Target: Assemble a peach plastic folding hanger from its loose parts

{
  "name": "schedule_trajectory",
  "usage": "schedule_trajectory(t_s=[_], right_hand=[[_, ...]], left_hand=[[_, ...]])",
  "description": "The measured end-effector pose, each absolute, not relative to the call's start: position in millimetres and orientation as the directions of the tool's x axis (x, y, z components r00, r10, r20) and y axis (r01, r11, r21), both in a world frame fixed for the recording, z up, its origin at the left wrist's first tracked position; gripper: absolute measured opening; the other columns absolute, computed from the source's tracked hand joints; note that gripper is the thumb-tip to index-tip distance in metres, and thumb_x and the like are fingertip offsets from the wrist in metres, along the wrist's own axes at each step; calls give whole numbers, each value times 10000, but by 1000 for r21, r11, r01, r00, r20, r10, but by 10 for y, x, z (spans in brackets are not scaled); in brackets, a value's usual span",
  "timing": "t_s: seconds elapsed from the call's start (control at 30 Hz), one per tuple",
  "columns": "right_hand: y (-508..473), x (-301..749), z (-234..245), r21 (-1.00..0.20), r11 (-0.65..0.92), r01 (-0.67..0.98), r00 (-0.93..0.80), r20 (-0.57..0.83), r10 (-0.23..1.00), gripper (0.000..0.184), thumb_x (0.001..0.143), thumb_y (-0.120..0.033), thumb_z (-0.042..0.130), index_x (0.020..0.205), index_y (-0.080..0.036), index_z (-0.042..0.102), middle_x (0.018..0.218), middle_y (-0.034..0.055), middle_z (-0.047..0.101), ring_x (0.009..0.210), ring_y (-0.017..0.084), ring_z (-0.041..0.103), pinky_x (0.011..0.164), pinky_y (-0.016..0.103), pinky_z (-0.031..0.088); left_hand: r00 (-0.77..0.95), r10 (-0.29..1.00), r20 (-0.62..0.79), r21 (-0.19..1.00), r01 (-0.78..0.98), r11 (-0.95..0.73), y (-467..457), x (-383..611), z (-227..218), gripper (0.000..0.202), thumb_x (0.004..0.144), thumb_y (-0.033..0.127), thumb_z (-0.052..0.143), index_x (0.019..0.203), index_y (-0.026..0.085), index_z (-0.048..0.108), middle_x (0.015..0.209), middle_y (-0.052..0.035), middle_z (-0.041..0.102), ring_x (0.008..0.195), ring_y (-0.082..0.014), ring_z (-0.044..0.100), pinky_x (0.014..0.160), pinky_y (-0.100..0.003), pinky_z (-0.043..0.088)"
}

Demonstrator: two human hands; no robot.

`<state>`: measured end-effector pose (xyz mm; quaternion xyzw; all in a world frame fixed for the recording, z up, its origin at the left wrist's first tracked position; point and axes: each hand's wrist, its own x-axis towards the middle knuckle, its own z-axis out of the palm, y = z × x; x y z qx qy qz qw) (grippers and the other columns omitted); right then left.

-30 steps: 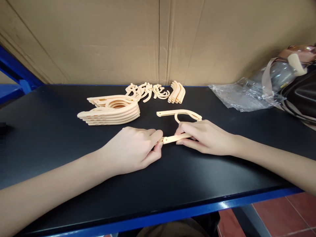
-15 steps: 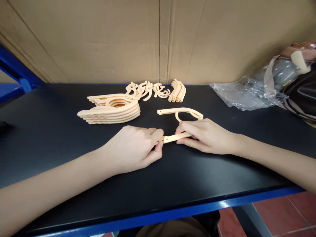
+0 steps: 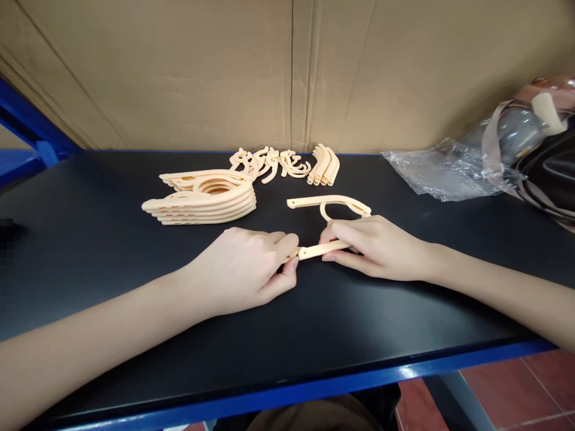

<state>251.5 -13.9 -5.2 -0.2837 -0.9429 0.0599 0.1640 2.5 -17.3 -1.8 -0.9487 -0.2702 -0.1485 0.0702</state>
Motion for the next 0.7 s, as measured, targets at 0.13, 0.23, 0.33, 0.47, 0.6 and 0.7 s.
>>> schedule_trajectory(t_s=[0.13,0.23,0.33,0.47,0.6,0.7], right_hand=[[-146,2526,-53,-202,829,522,-785,266,559,167,1005,-339,434,985,-192,510,833,-2,616,664,110,555,565,224,389],[-146,2528,-54,-193,834,517,-788,273,552,174,1008,-348,426,992,-193,505,849,4,621,670,112,557,565,226,390],[-146,2524,-52,-192,837,512,-790,278,547,168,1008,-340,429,993,-190,503,847,5,623,669,114,560,566,226,388],[-146,2524,-54,-191,836,515,-790,273,549,161,1005,-335,434,991,-189,501,857,11,629,670,118,567,568,227,384],[-141,2522,-66,-191,833,519,-788,271,553,167,1006,-347,430,999,-194,497,864,11,634,676,118,571,568,227,390],[-139,2514,-71,-180,830,528,-786,266,558,174,1010,-349,418,998,-193,495,868,20,645,664,123,576,559,232,395]], left_hand=[[813,491,312,-47,530,-847,-175,30,-8,205,882,200,350,699,196,443,576,43,513,432,-108,404,453,-268,203],[812,490,316,-47,530,-847,-177,34,-7,203,881,200,355,699,198,443,577,40,517,430,-111,414,448,-271,203],[811,494,314,-53,535,-843,-179,34,-6,200,882,198,362,698,199,441,577,40,519,428,-113,414,448,-271,205],[815,486,315,-61,529,-847,-180,30,-9,194,878,197,366,697,200,439,574,42,513,431,-113,414,448,-268,209],[813,486,320,-60,530,-846,-178,32,-15,204,885,206,357,698,201,437,573,43,508,427,-115,409,445,-271,201],[812,490,318,-54,532,-845,-177,33,-9,210,890,206,350,701,200,440,575,43,507,425,-113,408,445,-268,202]])
